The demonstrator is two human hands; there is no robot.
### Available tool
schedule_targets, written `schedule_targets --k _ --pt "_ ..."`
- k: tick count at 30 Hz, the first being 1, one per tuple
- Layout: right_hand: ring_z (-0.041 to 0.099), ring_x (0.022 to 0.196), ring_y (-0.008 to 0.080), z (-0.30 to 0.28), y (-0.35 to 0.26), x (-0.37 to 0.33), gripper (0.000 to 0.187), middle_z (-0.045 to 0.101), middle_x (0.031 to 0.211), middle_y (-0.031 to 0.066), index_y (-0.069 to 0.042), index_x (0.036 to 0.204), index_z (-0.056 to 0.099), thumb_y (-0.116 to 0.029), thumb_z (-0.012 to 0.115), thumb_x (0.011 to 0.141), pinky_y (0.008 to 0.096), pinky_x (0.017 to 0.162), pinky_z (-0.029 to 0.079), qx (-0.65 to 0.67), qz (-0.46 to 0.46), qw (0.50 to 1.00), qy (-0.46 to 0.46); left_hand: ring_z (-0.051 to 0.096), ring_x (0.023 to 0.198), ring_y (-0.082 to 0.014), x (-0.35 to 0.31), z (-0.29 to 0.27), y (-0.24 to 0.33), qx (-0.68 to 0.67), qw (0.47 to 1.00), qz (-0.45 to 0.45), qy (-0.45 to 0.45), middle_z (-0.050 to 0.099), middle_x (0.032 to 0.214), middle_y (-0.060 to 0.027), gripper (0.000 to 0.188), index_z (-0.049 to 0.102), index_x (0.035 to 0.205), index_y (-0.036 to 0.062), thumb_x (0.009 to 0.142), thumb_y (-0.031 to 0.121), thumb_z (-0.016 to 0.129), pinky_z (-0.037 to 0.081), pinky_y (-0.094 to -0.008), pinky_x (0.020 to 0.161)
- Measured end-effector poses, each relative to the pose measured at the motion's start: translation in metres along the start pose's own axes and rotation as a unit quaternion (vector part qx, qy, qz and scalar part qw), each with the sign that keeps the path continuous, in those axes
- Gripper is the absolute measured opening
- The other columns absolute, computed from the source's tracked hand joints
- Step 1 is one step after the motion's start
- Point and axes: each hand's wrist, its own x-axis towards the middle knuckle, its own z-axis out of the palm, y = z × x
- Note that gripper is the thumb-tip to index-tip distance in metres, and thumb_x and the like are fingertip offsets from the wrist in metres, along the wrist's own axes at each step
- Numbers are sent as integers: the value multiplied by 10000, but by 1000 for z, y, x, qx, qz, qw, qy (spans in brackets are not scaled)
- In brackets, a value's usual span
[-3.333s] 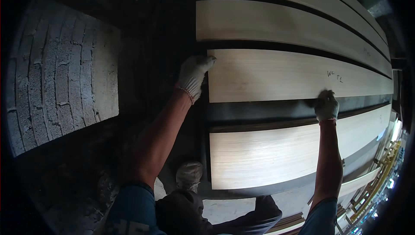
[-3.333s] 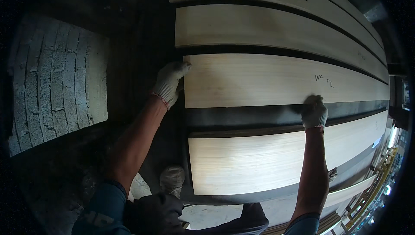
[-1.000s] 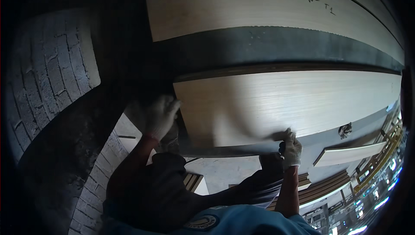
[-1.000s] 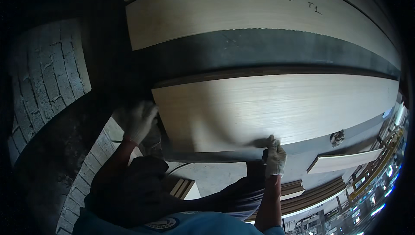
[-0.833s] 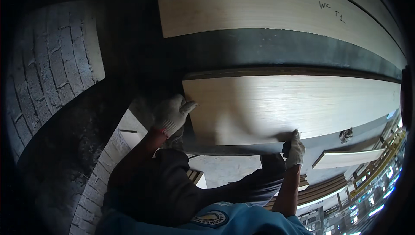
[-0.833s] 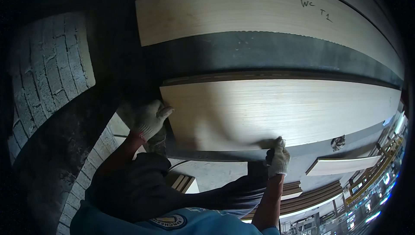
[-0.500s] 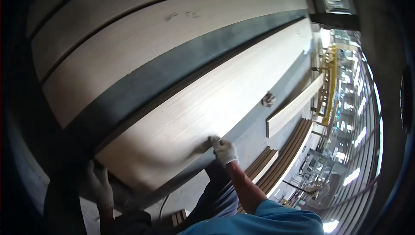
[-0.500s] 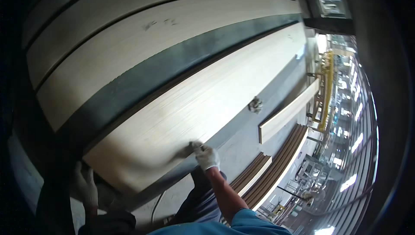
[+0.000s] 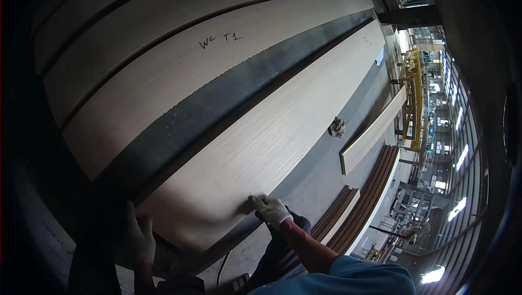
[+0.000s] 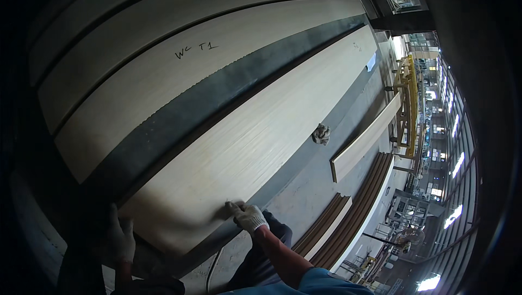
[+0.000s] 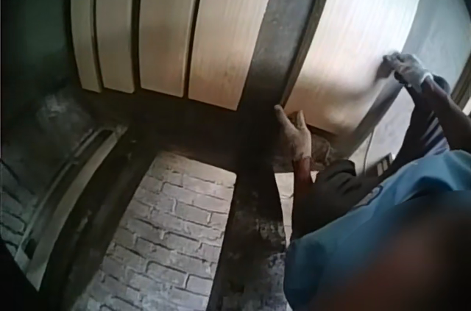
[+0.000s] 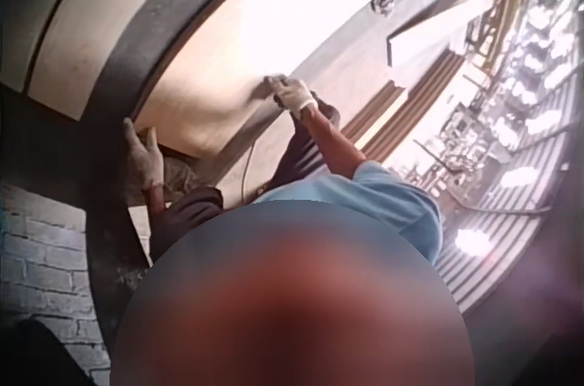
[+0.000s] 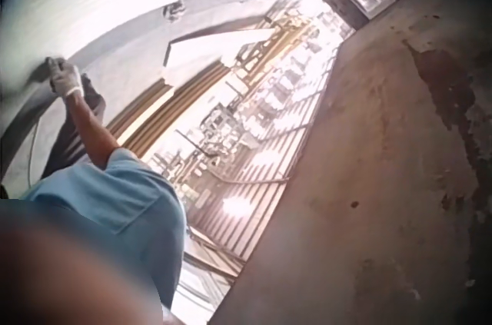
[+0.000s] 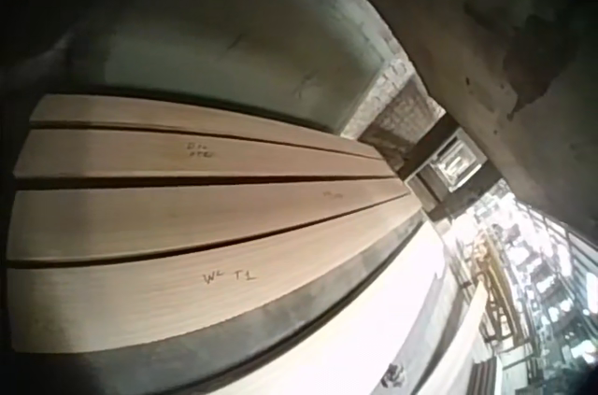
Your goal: Cleaning and preparing wooden boards by wiping them with a cloth and stacking them in a factory setting.
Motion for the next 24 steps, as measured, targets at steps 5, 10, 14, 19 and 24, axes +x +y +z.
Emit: schedule_targets --k 5,10,14,19,24 --pt "527 538 103 6 5 1 543 586 628 15 -26 914 715 -564 644 913 274 492 426 92 12 995 -26 577 1221 -384 10 -8 -1 -43 992 -27 -114 560 1394 -166 674 334 1522 189 947 398 618 436 -488 1025" --pt "495 513 93 16 23 10 502 576 613 6 -49 810 692 -539 661 913 266 471 397 149 -14 989 -10 592 1203 -366 3 -30 18 15 996 -21 -90 582 1361 -169 669 362 1506 171 936 378 642 459 -465 1012" --pt "493 499 84 18 24 8 506 570 584 -2 -52 732 671 -529 686 899 259 471 398 163 -39 986 15 534 1280 -353 4 -44 31 -7 989 -75 -128 557 1395 -162 655 370 1506 161 941 366 632 407 -463 1073" --pt "502 498 90 21 24 9 477 579 586 6 -54 728 670 -498 702 898 257 474 397 169 -37 985 16 572 1236 -350 11 -32 17 -34 996 -30 -80 573 1373 -169 627 408 1485 150 940 354 641 450 -454 1031" --pt "502 493 82 21 6 4 505 584 578 4 -61 709 669 -533 701 886 253 471 403 164 -52 985 3 597 1204 -360 23 -30 5 -131 990 -4 -53 580 1357 -190 607 424 1474 141 941 326 648 485 -444 998"
